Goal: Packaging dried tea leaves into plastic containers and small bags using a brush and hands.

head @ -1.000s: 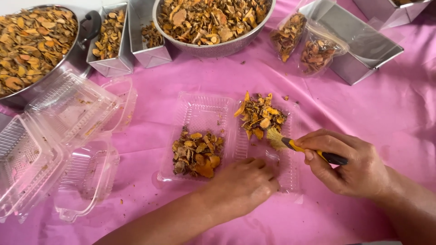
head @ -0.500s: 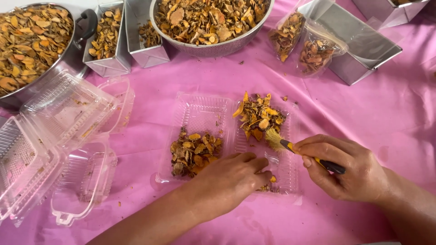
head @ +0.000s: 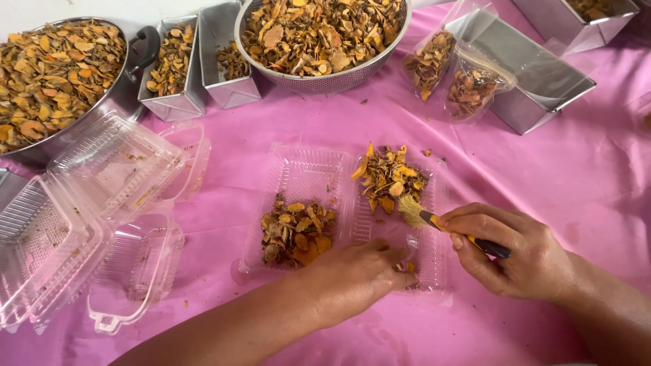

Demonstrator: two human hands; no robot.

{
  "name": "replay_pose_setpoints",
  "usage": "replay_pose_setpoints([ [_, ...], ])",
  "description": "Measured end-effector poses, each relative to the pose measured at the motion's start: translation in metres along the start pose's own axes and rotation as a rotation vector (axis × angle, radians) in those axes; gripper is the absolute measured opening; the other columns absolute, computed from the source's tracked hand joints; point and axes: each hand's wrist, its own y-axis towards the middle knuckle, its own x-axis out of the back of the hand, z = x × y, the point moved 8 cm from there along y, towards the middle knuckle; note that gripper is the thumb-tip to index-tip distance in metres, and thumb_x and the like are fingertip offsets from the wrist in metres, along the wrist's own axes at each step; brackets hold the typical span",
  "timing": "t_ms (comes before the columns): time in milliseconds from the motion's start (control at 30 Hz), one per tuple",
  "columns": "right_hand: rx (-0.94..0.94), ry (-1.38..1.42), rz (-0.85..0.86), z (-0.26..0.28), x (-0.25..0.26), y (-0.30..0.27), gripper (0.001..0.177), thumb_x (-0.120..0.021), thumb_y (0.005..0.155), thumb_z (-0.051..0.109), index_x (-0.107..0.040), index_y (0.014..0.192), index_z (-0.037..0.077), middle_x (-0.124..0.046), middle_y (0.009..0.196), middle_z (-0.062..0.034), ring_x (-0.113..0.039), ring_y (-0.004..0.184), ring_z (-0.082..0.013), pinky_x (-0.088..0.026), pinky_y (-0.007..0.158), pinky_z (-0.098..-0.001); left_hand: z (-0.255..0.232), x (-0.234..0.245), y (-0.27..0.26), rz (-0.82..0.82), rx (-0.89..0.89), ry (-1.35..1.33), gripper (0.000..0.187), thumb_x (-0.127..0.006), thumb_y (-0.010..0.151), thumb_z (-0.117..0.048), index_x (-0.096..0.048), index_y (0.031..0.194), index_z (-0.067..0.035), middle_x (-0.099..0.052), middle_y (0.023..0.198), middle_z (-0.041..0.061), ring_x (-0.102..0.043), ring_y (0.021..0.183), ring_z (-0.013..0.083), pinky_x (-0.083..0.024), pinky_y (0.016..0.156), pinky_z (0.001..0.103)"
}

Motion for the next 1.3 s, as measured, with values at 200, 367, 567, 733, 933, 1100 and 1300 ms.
replay_pose_setpoints([
  [200,0.011,-0.011,-0.005,-0.001,-0.002,0.0,0.02,-0.059,0.091,0.004,-0.063,0.109,-0.003,-0.072,0.106,-0.0187,-0.077,0.096,-0.0274,-0.064,0.082,-0.0297,0.004,0.0,-0.002,0.013,0.041,-0.041,0.049,-0.056,0.088,0.005,-0.065,0.131,-0.018,-0.064,0.111,0.008,-0.06,0.096,0.032,-0.057,0.06,0.051],
  [367,0.019,-0.007,0.003,-0.003,-0.004,-0.002,0.022,-0.058,0.092,0.007,-0.062,0.112,-0.003,-0.072,0.108,-0.0198,-0.077,0.098,-0.0297,-0.064,0.084,-0.0321,-0.004,0.0,-0.004,0.025,-0.036,-0.074,0.054,-0.049,0.095,-0.001,-0.053,0.143,-0.024,-0.052,0.142,0.009,-0.051,0.121,0.0345,-0.054,0.079,0.051],
  [567,0.015,0.003,0.013,-0.002,-0.004,-0.001,0.021,-0.057,0.093,0.007,-0.061,0.111,-0.003,-0.072,0.109,-0.0197,-0.076,0.098,-0.0307,-0.064,0.085,-0.0334,-0.005,0.002,0.0,0.015,-0.056,-0.039,0.062,-0.054,0.091,0.002,-0.055,0.144,-0.031,-0.056,0.134,0.007,-0.053,0.117,0.0335,-0.057,0.072,0.05],
  [733,0.019,0.015,0.018,-0.002,-0.004,0.0,0.02,-0.056,0.093,0.008,-0.06,0.11,-0.003,-0.072,0.107,-0.0203,-0.076,0.097,-0.0316,-0.064,0.084,-0.0343,-0.004,0.008,0.0,0.067,-0.019,-0.11,0.07,-0.051,0.094,0.002,-0.047,0.149,-0.04,-0.057,0.133,0.008,-0.059,0.114,0.0357,-0.058,0.07,0.053],
  [933,0.01,0.009,0.013,-0.004,-0.006,-0.004,0.024,-0.057,0.093,0.009,-0.061,0.114,-0.002,-0.072,0.109,-0.0196,-0.076,0.1,-0.0308,-0.064,0.087,-0.0347,-0.005,-0.006,0.008,0.031,-0.072,-0.049,0.023,-0.057,0.09,0.006,-0.065,0.104,-0.011,-0.066,0.102,0.005,-0.06,0.098,0.028,-0.059,0.051,0.048],
  [1100,0.009,0.027,-0.003,-0.003,-0.004,-0.002,0.022,-0.059,0.092,0.006,-0.062,0.112,-0.002,-0.073,0.108,-0.019,-0.077,0.097,-0.0297,-0.065,0.086,-0.0332,0.004,-0.009,0.015,0.055,0.011,-0.111,0.017,-0.063,0.084,0.007,-0.067,0.089,-0.008,-0.064,0.087,0.008,-0.067,0.077,0.0296,-0.052,0.044,0.042],
  [1300,-0.122,0.158,-0.176,0.006,0.019,0.008,0.023,-0.056,0.093,0.006,-0.067,0.107,-0.008,-0.075,0.104,-0.0178,-0.079,0.06,-0.0126,-0.064,0.056,-0.0181,0.08,-0.081,0.048,0.504,1.036,-0.926,0.046,-0.066,0.096,-0.041,-0.066,0.138,-0.023,-0.063,0.146,-0.002,-0.06,0.131,0.0113,-0.042,0.117,0.034],
])
